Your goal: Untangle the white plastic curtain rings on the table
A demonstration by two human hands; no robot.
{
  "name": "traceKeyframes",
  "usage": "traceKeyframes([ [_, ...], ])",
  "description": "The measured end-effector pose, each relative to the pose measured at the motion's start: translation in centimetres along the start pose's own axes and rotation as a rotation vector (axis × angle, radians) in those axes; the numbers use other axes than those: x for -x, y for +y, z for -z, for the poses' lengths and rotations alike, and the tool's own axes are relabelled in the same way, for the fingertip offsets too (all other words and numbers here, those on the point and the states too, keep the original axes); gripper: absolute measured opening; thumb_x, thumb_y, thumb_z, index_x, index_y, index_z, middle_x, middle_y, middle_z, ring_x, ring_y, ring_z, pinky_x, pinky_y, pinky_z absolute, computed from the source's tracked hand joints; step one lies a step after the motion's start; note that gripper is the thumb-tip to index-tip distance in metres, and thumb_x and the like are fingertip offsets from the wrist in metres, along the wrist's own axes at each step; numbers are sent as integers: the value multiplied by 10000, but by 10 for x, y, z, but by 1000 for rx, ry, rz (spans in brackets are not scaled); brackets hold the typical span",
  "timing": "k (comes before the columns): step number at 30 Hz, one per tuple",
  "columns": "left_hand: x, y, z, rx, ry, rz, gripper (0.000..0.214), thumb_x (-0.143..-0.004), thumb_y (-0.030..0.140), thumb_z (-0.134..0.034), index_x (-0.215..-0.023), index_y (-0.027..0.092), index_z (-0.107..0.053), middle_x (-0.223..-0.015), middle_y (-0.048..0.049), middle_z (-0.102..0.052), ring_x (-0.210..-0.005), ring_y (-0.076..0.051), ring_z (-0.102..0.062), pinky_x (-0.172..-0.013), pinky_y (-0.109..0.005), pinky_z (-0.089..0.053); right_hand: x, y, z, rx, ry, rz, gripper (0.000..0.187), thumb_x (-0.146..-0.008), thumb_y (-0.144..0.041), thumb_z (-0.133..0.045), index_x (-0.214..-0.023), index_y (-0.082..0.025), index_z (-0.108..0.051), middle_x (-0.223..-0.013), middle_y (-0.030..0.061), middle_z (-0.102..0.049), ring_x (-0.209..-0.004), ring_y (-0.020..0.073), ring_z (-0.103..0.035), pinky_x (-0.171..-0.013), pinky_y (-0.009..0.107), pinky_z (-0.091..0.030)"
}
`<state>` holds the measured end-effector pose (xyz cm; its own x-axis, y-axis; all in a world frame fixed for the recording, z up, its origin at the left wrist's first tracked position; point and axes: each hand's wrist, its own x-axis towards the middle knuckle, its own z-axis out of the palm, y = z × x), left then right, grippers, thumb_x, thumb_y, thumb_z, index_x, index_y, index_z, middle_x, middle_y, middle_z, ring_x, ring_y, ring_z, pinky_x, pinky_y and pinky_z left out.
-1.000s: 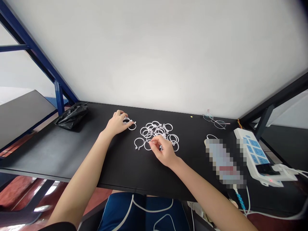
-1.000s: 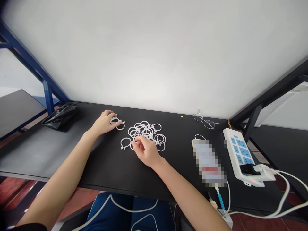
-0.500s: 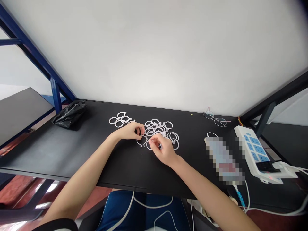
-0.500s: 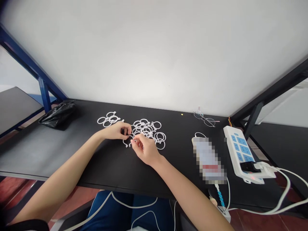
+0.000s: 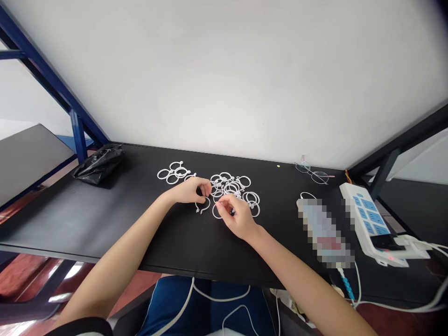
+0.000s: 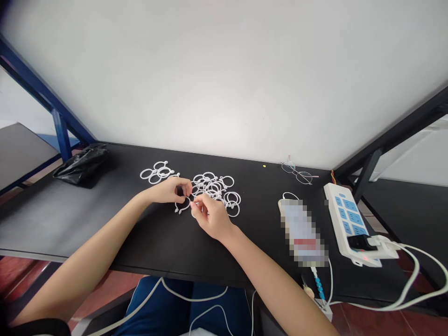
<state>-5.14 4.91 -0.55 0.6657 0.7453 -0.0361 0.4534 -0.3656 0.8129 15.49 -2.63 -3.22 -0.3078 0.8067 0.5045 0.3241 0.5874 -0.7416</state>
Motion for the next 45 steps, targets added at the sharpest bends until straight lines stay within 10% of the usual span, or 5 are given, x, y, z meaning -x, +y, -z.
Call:
traceKeyframes([
  [17,1,1,-1,42,-37,6,183,-659,137,-632,-838,171,-616,-838,-13,-680,-664,-122,-635,-575,-213,-498,0,0,1,21,4,9,78,-910,-237,-525,-837,-209,-525,-617,-39,-539,-493,87,-492,-506,218,-409],
  [45,-7,20,-25,1038,138,29,184,-773,223,-736,-794,136,-575,-628,15,-617,-579,-77,-606,-559,-170,-518,-6,2,2,184,252,129,86,-847,-241,-656,-919,-202,-629,-806,22,-676,-489,85,-558,-542,247,-528],
])
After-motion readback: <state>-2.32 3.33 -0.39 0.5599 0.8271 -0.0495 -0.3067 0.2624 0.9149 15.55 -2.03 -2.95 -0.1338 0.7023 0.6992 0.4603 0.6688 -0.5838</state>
